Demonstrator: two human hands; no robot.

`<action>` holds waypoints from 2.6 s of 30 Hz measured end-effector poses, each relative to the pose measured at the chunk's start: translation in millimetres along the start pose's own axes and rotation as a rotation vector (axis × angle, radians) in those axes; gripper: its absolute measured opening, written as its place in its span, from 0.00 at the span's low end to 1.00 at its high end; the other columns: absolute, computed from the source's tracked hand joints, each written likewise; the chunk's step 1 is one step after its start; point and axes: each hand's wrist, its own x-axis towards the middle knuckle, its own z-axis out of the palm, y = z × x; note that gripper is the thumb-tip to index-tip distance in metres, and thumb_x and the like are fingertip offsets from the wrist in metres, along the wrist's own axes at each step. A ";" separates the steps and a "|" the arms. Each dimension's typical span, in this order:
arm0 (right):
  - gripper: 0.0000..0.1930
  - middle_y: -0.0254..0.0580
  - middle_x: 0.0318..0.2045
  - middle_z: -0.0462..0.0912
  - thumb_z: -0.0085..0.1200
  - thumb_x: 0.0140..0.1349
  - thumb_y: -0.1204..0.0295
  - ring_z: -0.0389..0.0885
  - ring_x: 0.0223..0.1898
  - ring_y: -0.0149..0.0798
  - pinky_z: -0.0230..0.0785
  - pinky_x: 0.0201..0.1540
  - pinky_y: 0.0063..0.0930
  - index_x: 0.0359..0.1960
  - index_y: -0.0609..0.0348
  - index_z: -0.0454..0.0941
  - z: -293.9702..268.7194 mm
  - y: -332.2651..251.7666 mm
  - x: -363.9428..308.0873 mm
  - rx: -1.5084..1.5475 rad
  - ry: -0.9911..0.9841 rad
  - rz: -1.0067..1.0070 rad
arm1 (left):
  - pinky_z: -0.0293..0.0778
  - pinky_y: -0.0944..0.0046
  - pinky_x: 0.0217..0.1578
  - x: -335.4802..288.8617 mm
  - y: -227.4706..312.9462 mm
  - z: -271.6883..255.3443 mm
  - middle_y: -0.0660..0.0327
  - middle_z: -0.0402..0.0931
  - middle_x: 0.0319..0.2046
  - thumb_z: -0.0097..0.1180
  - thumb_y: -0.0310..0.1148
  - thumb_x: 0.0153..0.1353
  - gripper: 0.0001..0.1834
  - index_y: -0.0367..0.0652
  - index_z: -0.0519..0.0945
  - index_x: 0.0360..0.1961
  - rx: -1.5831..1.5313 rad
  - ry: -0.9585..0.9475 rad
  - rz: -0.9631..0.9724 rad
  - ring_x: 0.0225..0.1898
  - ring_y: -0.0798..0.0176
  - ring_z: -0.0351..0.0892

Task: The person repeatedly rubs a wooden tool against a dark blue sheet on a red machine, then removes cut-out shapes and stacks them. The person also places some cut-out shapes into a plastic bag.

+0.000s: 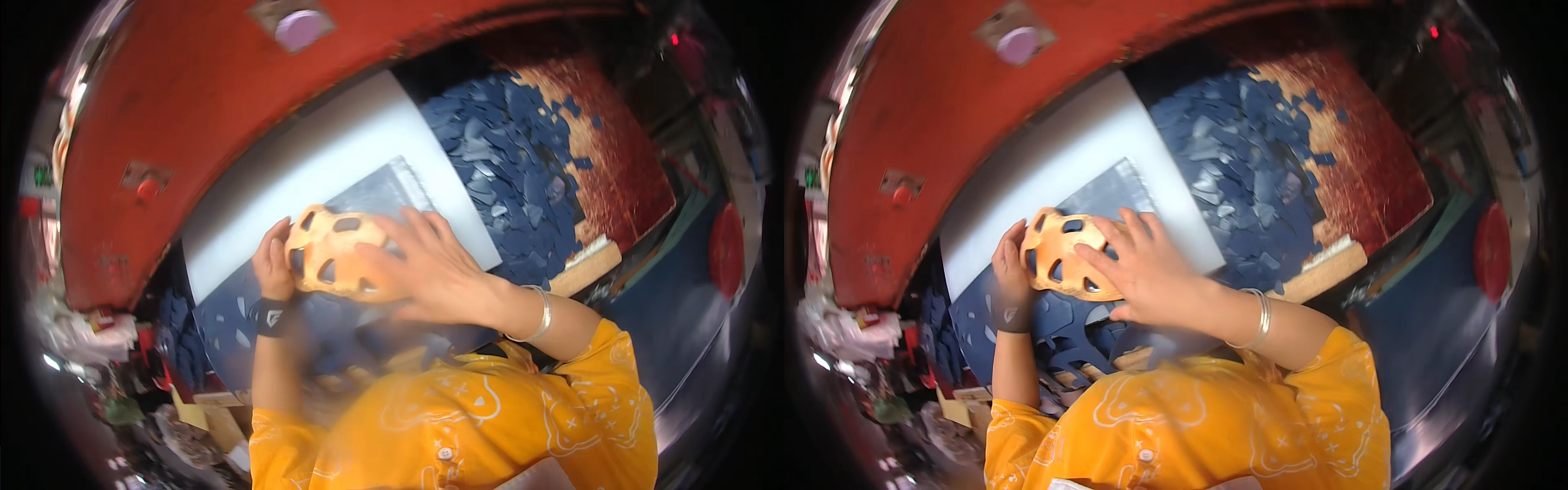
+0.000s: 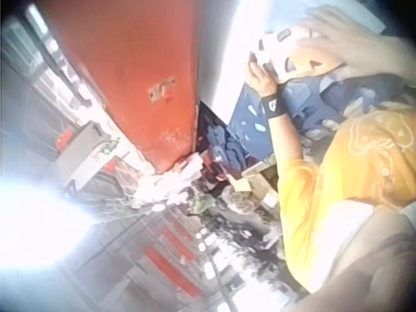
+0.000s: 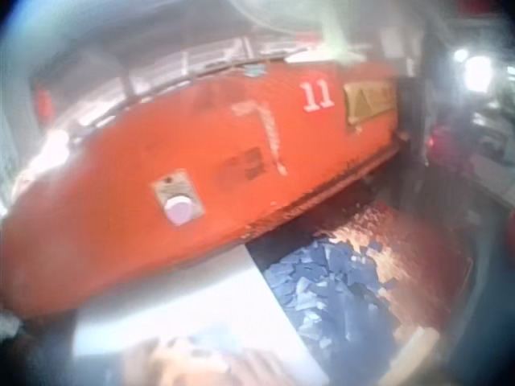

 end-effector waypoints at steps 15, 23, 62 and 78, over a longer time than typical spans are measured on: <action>0.37 0.58 0.62 0.64 0.68 0.38 0.60 0.65 0.58 0.60 0.58 0.61 0.48 0.55 0.51 0.76 30.3 -34.7 49.2 -0.312 -0.180 0.088 | 0.75 0.60 0.41 9.1 8.7 7.4 0.54 0.84 0.33 0.38 0.47 0.70 0.24 0.39 0.80 0.47 -0.069 0.299 -0.121 0.36 0.55 0.83; 0.39 0.59 0.64 0.62 0.69 0.39 0.60 0.64 0.59 0.59 0.56 0.63 0.47 0.58 0.55 0.74 42.5 -47.9 44.9 -0.362 -0.146 0.142 | 0.74 0.56 0.42 10.2 7.6 5.3 0.55 0.84 0.34 0.37 0.52 0.70 0.26 0.42 0.81 0.45 -0.046 0.281 -0.146 0.38 0.48 0.83; 0.32 0.53 0.54 0.76 0.67 0.51 0.70 0.74 0.54 0.51 0.63 0.56 0.38 0.59 0.66 0.71 2.3 28.2 -53.2 -0.147 0.088 0.140 | 0.68 0.61 0.54 2.6 1.9 -9.5 0.51 0.78 0.47 0.52 0.46 0.64 0.23 0.43 0.79 0.53 0.188 -0.040 -0.022 0.49 0.54 0.76; 0.35 0.54 0.55 0.75 0.66 0.48 0.72 0.73 0.57 0.51 0.62 0.57 0.38 0.60 0.68 0.69 2.8 27.8 -53.0 -0.126 0.112 0.112 | 0.69 0.61 0.53 1.8 12.2 -4.2 0.50 0.77 0.45 0.56 0.42 0.60 0.23 0.45 0.78 0.55 0.307 -0.021 0.013 0.49 0.53 0.75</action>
